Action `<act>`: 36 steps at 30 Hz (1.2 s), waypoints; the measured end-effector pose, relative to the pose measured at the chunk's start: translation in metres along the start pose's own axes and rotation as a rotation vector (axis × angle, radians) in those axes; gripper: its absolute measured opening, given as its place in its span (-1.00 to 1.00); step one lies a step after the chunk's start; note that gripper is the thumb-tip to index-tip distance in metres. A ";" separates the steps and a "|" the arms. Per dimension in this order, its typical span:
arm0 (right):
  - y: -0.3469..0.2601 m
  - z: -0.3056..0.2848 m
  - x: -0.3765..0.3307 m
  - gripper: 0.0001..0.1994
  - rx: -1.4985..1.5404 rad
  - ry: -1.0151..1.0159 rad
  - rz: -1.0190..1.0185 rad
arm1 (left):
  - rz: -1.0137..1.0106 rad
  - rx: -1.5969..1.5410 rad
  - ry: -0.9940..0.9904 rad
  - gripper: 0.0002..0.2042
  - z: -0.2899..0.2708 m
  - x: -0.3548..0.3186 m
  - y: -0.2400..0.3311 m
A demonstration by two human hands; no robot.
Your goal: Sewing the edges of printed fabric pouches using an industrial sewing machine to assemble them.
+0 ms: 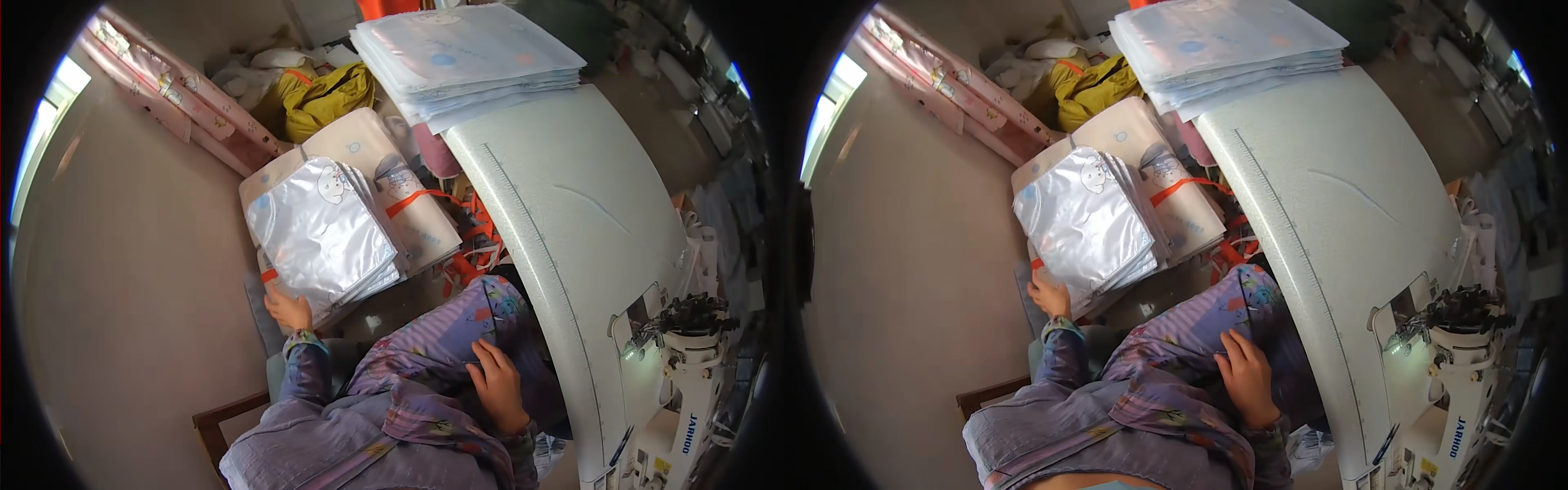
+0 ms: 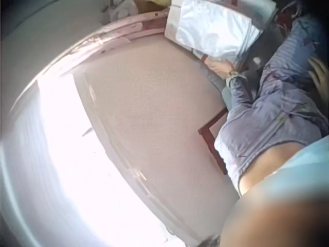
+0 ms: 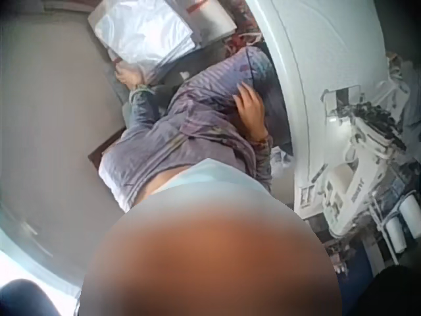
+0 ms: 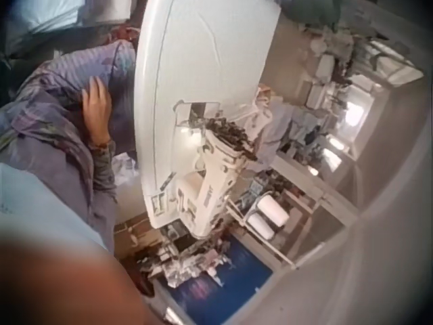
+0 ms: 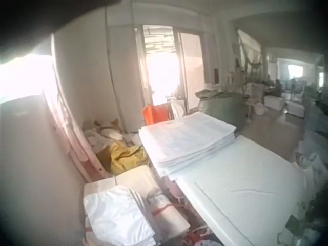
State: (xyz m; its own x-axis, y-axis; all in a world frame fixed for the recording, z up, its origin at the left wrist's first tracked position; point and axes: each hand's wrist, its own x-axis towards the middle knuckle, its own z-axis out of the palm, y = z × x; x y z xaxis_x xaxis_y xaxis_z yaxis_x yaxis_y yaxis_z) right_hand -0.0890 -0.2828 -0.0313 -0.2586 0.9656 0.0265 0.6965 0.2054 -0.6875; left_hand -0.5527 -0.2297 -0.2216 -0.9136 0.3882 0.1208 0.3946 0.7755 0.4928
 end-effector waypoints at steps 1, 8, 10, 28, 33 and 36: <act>0.000 -0.004 0.000 -0.61 0.001 0.034 0.005 | 0.242 0.002 0.160 -0.25 -0.014 0.006 0.027; -0.014 -0.048 0.016 -0.70 0.092 0.281 0.041 | 1.311 -0.628 -0.039 -0.58 -0.094 -0.023 0.388; -0.017 -0.055 0.018 -0.71 0.112 0.317 0.063 | 1.481 -0.579 0.004 -0.55 -0.087 -0.031 0.472; -0.001 -0.076 0.008 -0.60 0.359 0.543 0.194 | 2.157 0.069 -0.190 -0.68 -0.129 -0.114 0.542; -0.003 -0.069 0.013 -0.38 0.797 0.554 0.354 | 2.353 0.299 -1.368 -0.58 -0.168 -0.222 0.424; 0.004 -0.052 0.006 -0.41 0.305 0.793 0.290 | 2.371 0.269 -1.707 -0.63 -0.173 -0.245 0.395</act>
State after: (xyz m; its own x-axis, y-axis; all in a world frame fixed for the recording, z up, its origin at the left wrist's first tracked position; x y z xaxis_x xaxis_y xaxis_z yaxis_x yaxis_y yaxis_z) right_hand -0.0531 -0.2678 0.0034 0.5168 0.8224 0.2379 0.4253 -0.0055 -0.9050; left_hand -0.1903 -0.1046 0.0924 0.9288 -0.1934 -0.3160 0.0379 -0.7988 0.6004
